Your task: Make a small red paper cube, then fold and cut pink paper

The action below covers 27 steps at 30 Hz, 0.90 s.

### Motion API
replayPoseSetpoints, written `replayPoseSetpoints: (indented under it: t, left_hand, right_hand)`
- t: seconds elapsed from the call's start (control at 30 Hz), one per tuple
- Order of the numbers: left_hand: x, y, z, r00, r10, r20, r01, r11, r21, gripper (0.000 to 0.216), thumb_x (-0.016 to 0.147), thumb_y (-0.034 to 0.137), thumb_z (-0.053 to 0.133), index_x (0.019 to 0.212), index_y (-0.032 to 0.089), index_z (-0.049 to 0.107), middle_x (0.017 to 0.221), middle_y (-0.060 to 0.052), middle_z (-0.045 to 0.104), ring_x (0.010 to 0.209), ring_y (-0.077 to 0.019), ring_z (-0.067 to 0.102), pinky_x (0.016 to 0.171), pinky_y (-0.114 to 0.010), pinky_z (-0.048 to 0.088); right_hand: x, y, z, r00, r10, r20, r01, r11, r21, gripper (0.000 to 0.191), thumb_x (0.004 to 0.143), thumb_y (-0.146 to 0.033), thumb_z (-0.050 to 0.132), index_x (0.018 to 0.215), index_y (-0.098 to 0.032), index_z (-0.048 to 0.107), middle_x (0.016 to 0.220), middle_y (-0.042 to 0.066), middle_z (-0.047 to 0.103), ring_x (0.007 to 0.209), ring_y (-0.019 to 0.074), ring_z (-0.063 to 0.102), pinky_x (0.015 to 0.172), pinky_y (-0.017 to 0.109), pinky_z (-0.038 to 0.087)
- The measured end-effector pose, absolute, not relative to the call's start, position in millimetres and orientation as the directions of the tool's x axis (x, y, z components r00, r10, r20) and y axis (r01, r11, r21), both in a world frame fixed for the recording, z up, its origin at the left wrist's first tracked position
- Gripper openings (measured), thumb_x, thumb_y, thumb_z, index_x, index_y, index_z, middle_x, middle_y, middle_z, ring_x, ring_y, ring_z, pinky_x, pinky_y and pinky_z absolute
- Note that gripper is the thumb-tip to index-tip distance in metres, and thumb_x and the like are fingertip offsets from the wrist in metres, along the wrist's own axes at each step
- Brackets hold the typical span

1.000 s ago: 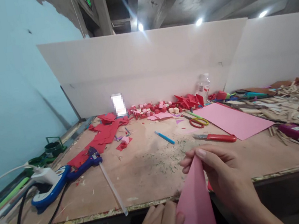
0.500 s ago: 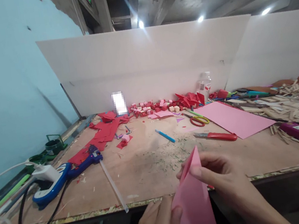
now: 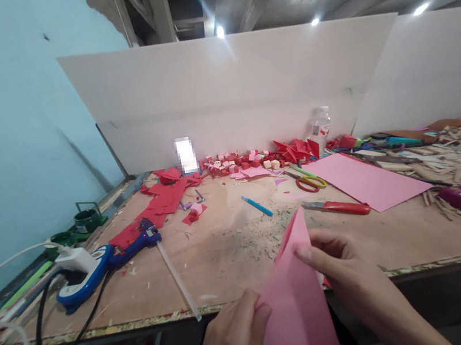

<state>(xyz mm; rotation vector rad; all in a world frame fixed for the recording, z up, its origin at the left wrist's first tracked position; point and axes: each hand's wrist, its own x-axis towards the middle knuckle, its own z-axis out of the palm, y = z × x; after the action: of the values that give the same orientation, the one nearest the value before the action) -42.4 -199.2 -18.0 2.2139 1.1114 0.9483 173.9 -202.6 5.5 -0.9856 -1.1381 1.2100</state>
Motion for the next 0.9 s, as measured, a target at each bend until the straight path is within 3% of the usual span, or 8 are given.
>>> replayPoseSetpoints:
  t: [0.13, 0.37, 0.53, 0.8, 0.9]
  left_hand:
    - [-44, -199, -9, 0.403, 0.864, 0.303, 0.506, -0.486, 0.712, 0.037, 0.107, 0.041, 0.039, 0.087, 0.027, 0.067, 0.076, 0.0, 0.073, 0.075, -0.0193, 0.072, 0.074, -0.023, 0.055]
    - [-52, -196, -2, 0.48, 0.867, 0.136, 0.459, -0.38, 0.803, 0.034, 0.102, 0.05, 0.049, 0.101, 0.026, 0.073, 0.092, -0.001, 0.079, 0.091, -0.0206, 0.074, 0.088, -0.024, 0.058]
    - [-55, -200, -24, 0.305, 0.914, 0.268, 0.513, -0.395, 0.762, 0.036, 0.097, 0.053, 0.057, 0.119, 0.031, 0.075, 0.114, -0.003, 0.081, 0.105, -0.027, 0.076, 0.092, -0.033, 0.063]
    - [-53, -207, -29, 0.227, 0.9, 0.372, 0.492, -0.436, 0.754, 0.039, 0.099, 0.052, 0.052, 0.121, 0.029, 0.076, 0.111, -0.005, 0.082, 0.103, -0.0278, 0.077, 0.088, -0.036, 0.065]
    - [-51, -204, -23, 0.258, 0.888, 0.38, 0.48, -0.459, 0.748, 0.039, 0.101, 0.052, 0.049, 0.115, 0.029, 0.077, 0.101, -0.005, 0.082, 0.095, -0.0273, 0.078, 0.082, -0.034, 0.065]
  right_hand:
    - [173, -211, -2, -0.184, 0.983, 0.0, -0.144, -0.027, -0.989, 0.041, 0.082, -0.054, 0.087, 0.096, -0.016, 0.084, 0.086, 0.01, 0.079, 0.076, 0.0235, 0.072, 0.07, 0.029, 0.056]
    - [169, -214, 2, -0.05, 0.993, -0.11, -0.203, -0.118, -0.972, 0.047, 0.075, -0.058, 0.089, 0.088, -0.013, 0.083, 0.084, 0.013, 0.08, 0.069, 0.0257, 0.074, 0.063, 0.031, 0.056]
    - [167, -214, 10, -0.013, 0.992, -0.127, -0.191, -0.127, -0.973, 0.046, 0.075, -0.057, 0.089, 0.089, -0.014, 0.084, 0.084, 0.013, 0.08, 0.071, 0.0265, 0.075, 0.065, 0.031, 0.058]
    - [167, -209, -4, 0.069, 0.992, -0.109, -0.111, -0.101, -0.989, 0.05, 0.07, -0.061, 0.09, 0.081, -0.013, 0.081, 0.078, 0.011, 0.078, 0.072, 0.0277, 0.073, 0.06, 0.031, 0.055]
    - [165, -210, -1, 0.085, 0.991, -0.099, -0.092, -0.091, -0.992, 0.047, 0.072, -0.059, 0.089, 0.078, -0.013, 0.079, 0.076, 0.011, 0.077, 0.072, 0.0292, 0.073, 0.061, 0.033, 0.057]
